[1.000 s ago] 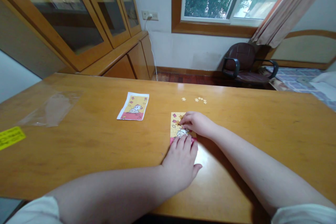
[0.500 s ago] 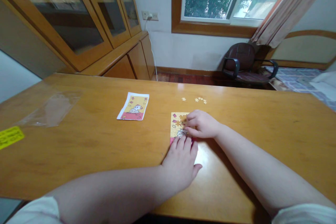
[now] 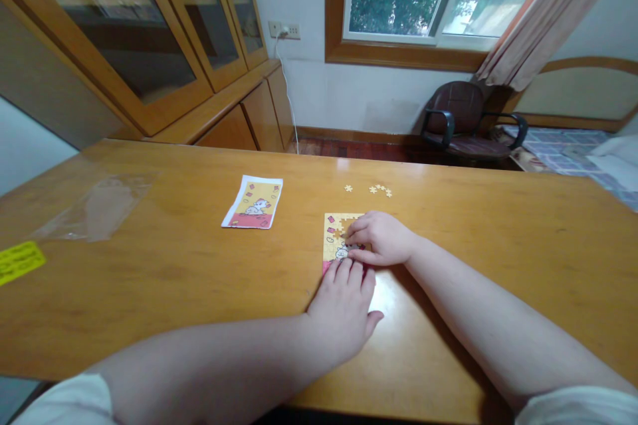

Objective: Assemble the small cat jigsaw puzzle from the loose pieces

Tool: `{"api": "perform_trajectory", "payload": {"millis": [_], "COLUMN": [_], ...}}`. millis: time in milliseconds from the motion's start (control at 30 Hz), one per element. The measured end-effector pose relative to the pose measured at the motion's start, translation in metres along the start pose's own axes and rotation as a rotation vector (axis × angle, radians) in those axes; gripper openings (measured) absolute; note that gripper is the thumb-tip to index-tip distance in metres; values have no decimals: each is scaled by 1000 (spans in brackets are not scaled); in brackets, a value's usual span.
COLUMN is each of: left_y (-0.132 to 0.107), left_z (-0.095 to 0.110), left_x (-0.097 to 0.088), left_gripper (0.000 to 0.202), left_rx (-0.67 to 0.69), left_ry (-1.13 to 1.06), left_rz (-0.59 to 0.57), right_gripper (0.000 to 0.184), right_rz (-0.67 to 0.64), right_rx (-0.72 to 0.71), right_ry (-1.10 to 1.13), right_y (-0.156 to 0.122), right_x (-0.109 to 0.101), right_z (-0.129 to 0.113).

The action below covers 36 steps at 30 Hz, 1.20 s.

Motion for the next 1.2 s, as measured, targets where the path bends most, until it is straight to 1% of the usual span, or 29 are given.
{"api": "perform_trajectory", "payload": {"millis": [367, 667, 1000, 1200], "left_y": [1, 0, 1, 0], "left_z": [0, 0, 0, 0], "left_x": [-1, -1, -3, -3], "left_gripper": [56, 56, 56, 61], "left_rx": [-1, 1, 5, -3], "left_ry": [-18, -25, -19, -7], "left_rz": [-2, 13, -8, -9], "right_gripper": [33, 36, 39, 38], "right_rz": [-5, -16, -25, -26], "right_rx": [59, 68, 70, 57], "right_ry": [14, -3, -13, -1], "right_y": [2, 3, 3, 5], "right_x": [2, 2, 3, 3], "right_z": [3, 2, 2, 2]}}
Point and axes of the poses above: each hand's wrist, its own y-axis towards the middle knuckle, its own x-axis out of the palm, z = x × y, the point moved 8 cm from there along y, towards the middle knuckle, and after that the axes turned 10 degrees about x, right-handed, at the moved point
